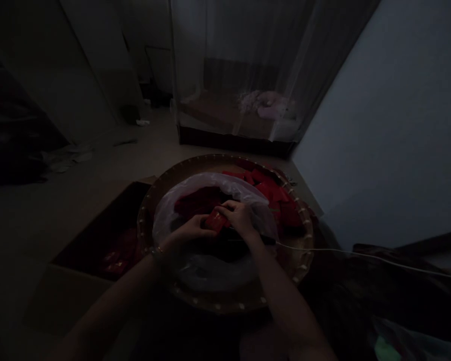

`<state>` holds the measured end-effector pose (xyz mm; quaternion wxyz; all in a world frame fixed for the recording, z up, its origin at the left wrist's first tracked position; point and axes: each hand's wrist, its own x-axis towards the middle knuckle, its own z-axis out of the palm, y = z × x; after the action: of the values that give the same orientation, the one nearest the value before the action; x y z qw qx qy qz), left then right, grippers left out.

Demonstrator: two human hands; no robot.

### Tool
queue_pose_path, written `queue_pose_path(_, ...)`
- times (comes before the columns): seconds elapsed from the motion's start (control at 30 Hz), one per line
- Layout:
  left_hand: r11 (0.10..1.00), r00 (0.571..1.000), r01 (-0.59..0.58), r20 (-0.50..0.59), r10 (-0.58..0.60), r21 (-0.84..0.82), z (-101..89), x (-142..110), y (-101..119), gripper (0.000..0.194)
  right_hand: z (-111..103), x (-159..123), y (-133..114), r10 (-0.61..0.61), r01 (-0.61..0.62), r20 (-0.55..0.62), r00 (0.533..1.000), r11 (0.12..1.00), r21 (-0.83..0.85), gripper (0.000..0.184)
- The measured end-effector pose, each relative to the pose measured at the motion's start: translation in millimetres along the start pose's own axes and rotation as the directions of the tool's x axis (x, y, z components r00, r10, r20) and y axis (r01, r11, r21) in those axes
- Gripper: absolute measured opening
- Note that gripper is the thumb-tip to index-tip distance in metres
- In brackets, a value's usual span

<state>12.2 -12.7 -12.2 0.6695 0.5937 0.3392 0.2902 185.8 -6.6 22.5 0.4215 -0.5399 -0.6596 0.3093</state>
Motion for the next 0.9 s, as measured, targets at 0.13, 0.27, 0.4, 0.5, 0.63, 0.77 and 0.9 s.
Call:
queue_pose_path(0.13, 0.997, 0.995, 0.059, -0.076, -0.063, -0.055, 1.5, 0, 0, 0.047, 6, 4, 3, -0.056, 0.056, 0.013, 0.998, 0.998, -0.011, 0.031)
queue_pose_path(0.27, 0.987, 0.975, 0.037, -0.213, -0.07, -0.159, -1.2, 5, -6, 0.047, -13, 3, 21, -0.019, 0.02, 0.029, 0.999, 0.999, -0.047, 0.039)
queue_pose_path(0.4, 0.973, 0.963, -0.01, -0.265, -0.053, -0.23, -3.8, 9, -11, 0.047, -37, -20, 44, 0.011, 0.145, 0.361, 0.933, 0.904, -0.403, 0.047)
queue_pose_path(0.5, 0.969, 0.97, -0.023, -0.241, -0.038, -0.244, -2.4, 6, -8, 0.046, -42, -40, 56, 0.199, 0.153, 0.384, 0.901, 0.684, -0.714, 0.068)
queue_pose_path(0.63, 0.974, 0.981, -0.022, -0.194, -0.023, -0.226, -0.2, 1, -4, 0.042, -41, -47, 61, 0.205, 0.184, 0.405, 0.891, 0.652, -0.735, 0.06)
queue_pose_path(0.77, 0.967, 0.99, 0.007, -0.135, -0.043, -0.256, -0.5, 2, -7, 0.049, -57, -39, 54, 0.135, 0.106, 0.381, 0.915, 0.83, -0.548, 0.054)
queue_pose_path(0.9, 0.976, 0.993, 0.044, -0.094, -0.065, -0.215, 2.2, 3, -9, 0.053, -76, -31, 31, 0.216, -0.131, 0.29, 0.932, 0.949, -0.287, 0.057)
